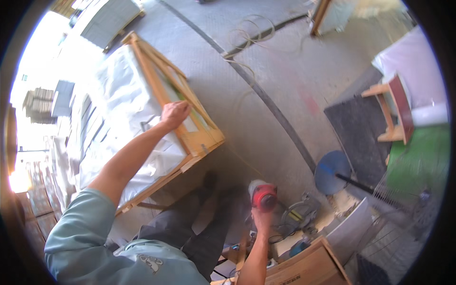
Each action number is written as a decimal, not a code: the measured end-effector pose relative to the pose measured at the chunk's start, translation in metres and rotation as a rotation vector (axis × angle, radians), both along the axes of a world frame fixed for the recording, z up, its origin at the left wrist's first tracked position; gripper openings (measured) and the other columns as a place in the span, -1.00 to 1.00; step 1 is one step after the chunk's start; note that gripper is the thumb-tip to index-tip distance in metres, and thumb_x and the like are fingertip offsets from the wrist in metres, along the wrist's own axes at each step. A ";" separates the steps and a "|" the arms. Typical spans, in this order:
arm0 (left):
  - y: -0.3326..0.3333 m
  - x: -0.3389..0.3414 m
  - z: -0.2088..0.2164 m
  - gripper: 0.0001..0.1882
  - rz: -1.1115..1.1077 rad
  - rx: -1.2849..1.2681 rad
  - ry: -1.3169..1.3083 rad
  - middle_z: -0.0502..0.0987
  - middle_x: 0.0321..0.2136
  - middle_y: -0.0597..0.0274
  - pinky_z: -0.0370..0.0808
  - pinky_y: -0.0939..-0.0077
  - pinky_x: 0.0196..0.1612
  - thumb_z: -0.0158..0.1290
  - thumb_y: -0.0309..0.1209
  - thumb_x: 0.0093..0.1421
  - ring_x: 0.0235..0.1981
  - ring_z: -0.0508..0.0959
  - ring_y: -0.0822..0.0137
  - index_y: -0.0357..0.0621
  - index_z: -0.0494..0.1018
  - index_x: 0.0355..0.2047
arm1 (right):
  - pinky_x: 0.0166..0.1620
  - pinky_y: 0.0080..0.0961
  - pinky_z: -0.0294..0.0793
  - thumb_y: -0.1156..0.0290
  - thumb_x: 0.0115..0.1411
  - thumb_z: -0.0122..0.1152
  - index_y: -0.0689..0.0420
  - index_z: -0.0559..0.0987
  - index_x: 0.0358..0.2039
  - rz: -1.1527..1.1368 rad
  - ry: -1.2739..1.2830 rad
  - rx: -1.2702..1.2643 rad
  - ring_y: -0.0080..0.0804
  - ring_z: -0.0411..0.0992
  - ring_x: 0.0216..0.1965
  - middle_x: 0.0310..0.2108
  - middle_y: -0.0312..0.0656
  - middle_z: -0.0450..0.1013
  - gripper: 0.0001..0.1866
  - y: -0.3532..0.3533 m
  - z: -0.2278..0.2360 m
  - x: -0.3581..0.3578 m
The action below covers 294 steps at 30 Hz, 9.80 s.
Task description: The person secures a pallet of white tiles wrapped in plastic using a pneumatic nail gun and a green strapping tool. They drive nails into the wooden frame, then apply and tension plastic straps around the pallet, cutting the excess strap after each pass.
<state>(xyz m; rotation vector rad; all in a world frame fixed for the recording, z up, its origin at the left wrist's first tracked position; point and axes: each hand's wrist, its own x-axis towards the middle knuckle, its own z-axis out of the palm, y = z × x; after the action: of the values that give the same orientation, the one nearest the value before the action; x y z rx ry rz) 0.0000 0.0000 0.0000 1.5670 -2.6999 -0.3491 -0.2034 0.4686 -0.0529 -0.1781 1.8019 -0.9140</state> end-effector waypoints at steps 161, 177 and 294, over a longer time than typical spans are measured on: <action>0.513 1.095 -0.036 -0.60 -0.018 0.480 0.239 0.51 -0.37 -0.10 0.45 0.14 -0.25 0.10 -0.18 0.15 -0.31 0.52 -0.07 -0.29 0.37 -0.20 | -0.58 -0.39 0.40 0.37 -0.13 0.21 0.31 0.53 -0.59 -0.252 0.188 0.374 -0.34 0.44 -0.70 -0.72 -0.13 0.44 -0.78 0.480 0.031 1.231; 0.516 1.022 -0.083 -0.58 0.123 0.023 0.301 0.52 -0.23 -0.03 0.42 0.18 -0.12 0.15 -0.21 0.13 -0.17 0.52 -0.02 -0.16 0.39 -0.08 | -0.60 -0.53 0.34 0.44 -0.06 0.19 0.29 0.49 -0.50 -0.683 -0.385 -0.091 -0.49 0.39 -0.69 -0.69 -0.21 0.41 -0.83 0.359 -0.007 1.145; 0.607 1.133 -0.505 -0.28 0.445 0.603 0.246 0.56 -0.27 0.01 0.46 0.42 -0.22 0.17 -0.19 0.14 -0.31 0.54 0.27 -0.41 0.16 0.14 | -0.48 -0.57 0.39 0.42 0.05 0.09 0.22 0.49 -0.40 -1.030 -0.864 -0.157 -0.52 0.33 -0.61 -0.60 -0.28 0.38 -0.86 0.401 -0.332 1.197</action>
<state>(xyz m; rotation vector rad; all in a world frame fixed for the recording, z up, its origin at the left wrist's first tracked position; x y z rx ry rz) 1.1328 0.6069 -0.5052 2.0148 -2.0764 -1.3199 0.9938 0.8695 -0.3850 0.9951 0.9200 -1.5181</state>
